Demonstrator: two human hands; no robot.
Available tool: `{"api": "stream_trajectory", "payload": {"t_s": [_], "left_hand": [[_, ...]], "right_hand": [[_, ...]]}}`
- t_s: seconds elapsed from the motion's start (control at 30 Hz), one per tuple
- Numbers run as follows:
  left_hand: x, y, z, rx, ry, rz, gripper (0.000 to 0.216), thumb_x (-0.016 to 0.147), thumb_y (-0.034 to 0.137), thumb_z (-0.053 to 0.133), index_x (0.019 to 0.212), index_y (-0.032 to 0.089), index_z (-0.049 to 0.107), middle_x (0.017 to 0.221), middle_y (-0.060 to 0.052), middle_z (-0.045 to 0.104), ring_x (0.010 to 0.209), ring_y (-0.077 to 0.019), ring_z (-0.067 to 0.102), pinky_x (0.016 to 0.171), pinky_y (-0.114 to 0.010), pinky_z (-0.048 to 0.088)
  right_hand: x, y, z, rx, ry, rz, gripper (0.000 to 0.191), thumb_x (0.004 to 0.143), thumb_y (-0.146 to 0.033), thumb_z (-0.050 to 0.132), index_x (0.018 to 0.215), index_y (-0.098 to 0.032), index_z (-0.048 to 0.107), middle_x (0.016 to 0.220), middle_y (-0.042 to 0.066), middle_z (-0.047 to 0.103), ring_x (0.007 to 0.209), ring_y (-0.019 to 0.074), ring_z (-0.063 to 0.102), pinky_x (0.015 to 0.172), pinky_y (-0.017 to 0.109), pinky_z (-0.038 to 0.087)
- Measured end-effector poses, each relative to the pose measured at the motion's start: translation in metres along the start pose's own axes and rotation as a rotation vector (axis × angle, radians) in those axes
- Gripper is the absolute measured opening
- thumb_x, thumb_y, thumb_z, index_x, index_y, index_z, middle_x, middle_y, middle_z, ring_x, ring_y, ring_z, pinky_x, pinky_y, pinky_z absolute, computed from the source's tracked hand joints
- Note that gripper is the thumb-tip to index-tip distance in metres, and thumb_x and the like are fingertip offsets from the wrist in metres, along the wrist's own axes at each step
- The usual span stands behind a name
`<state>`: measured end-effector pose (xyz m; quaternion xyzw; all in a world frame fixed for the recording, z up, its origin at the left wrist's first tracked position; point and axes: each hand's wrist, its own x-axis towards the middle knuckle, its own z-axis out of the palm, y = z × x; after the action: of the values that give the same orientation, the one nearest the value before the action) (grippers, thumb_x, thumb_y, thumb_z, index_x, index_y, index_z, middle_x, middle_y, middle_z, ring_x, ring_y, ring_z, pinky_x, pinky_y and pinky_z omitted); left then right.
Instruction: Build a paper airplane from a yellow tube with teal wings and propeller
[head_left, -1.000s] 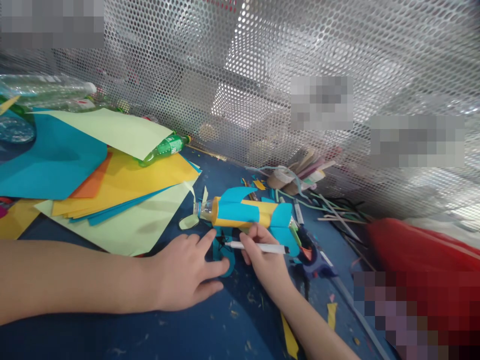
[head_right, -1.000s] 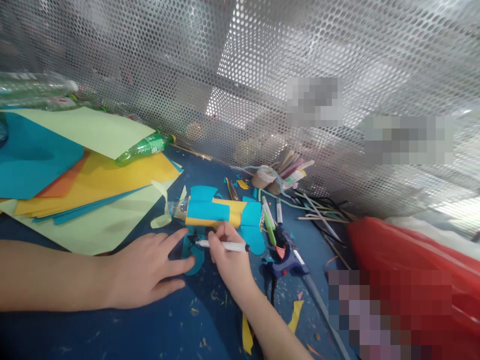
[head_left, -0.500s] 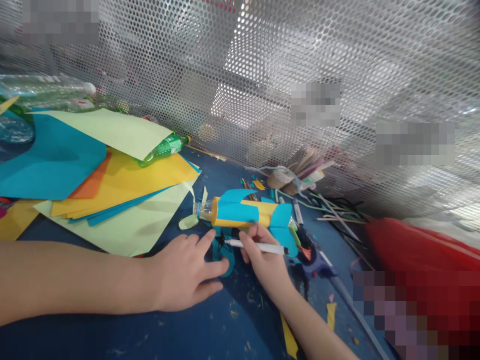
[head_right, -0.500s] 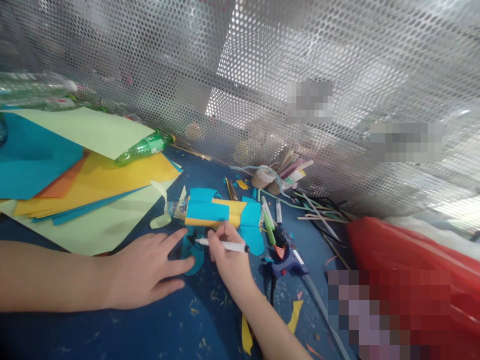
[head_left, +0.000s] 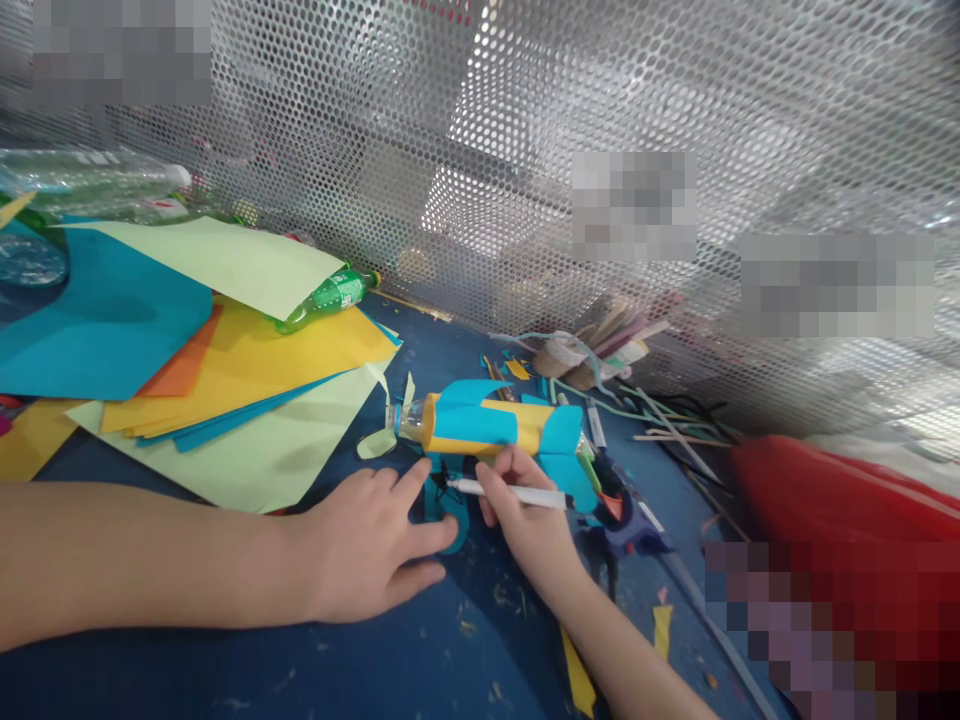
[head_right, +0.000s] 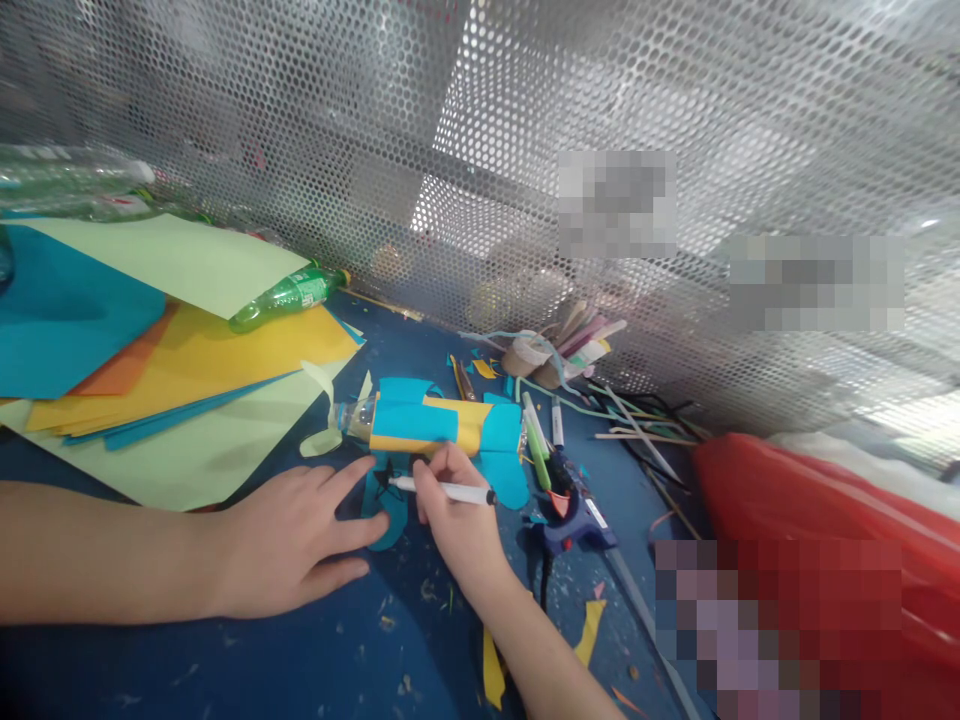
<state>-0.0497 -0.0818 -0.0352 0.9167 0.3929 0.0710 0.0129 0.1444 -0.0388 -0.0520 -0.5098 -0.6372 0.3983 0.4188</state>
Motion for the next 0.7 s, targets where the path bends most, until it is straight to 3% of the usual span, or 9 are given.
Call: {"api": "stream_trajectory", "payload": {"t_s": [0.7], "left_hand": [[-0.0001,0.0001,0.0009,0.003,-0.021,-0.002,0.037,0.092,0.045,0.038,0.124,0.031,0.050,0.135,-0.021,0.042,0.091,-0.0325,0.061,0.069,-0.048,0.051]], "right_hand": [[0.0000,0.0004,0.0001,-0.008,0.026,-0.007,0.028,0.082,-0.032,0.054,0.061,-0.023,0.038,0.041,-0.009,0.043,0.039,0.0086,0.037,0.043,0.022,0.029]]}}
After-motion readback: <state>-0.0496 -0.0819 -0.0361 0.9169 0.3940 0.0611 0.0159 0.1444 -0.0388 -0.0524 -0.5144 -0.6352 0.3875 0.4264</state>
